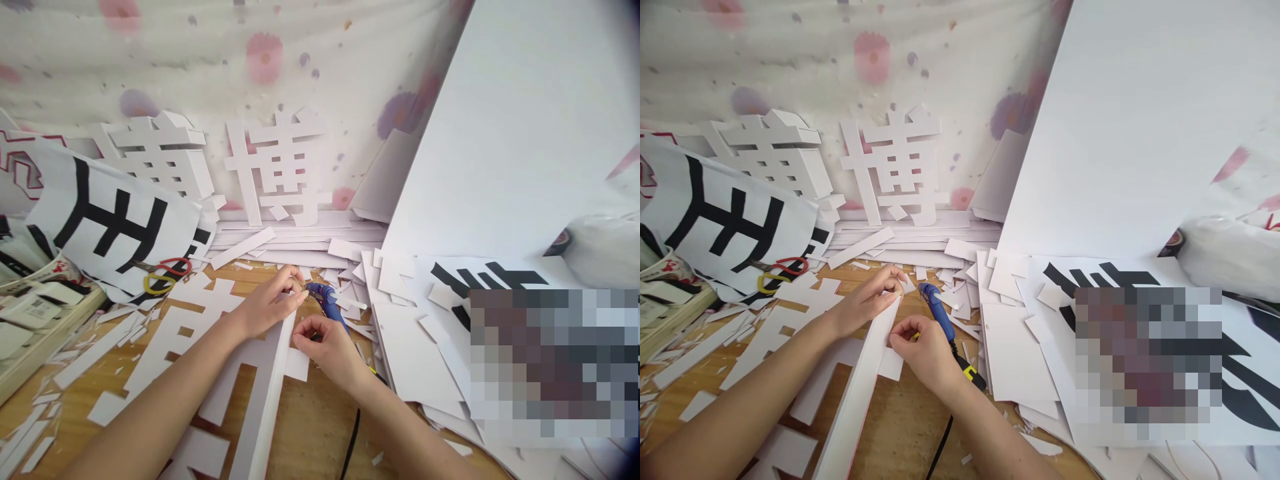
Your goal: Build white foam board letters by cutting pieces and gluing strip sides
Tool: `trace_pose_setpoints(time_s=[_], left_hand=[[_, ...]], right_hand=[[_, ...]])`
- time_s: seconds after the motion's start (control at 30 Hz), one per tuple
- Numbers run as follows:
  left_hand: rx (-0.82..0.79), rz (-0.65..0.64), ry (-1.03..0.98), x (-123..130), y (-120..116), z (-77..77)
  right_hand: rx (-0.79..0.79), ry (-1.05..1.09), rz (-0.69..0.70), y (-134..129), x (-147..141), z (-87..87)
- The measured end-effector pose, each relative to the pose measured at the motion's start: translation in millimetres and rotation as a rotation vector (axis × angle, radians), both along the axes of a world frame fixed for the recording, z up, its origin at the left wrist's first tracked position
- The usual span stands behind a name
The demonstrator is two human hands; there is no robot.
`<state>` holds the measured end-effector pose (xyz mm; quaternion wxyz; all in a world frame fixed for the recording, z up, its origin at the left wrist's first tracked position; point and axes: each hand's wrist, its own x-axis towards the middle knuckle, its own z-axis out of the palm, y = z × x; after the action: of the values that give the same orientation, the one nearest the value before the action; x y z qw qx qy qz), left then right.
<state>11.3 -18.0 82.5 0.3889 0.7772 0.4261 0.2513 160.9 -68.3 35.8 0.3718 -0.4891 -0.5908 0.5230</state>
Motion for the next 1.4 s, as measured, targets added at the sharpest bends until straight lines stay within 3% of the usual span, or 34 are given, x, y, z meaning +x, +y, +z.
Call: trace_pose_setpoints(time_s=[0.23,0.4,0.63,0.93,1.4], left_hand=[[-0.038,-0.045,-0.045,-4,1,-3.7],[-0.031,0.014,-0.02,-13,5,-5.7],[-0.014,0.05,-0.018,-16,5,-1.4],[0.001,0.031,0.02,-7,1,1.1],[-0.005,0.02,0.034,0,-1,0.0]], right_hand=[[0.104,-0.008,0.08,-3,3,0.1],[0.229,0.0,0.166,-7,4,2.7],[0.167,-0.021,0.057,-3,2,-0.9],[0.112,-0.089,0.023,-2,0,1.6],[0.144,-0.089,-0.053,-2,-3,-3.6]])
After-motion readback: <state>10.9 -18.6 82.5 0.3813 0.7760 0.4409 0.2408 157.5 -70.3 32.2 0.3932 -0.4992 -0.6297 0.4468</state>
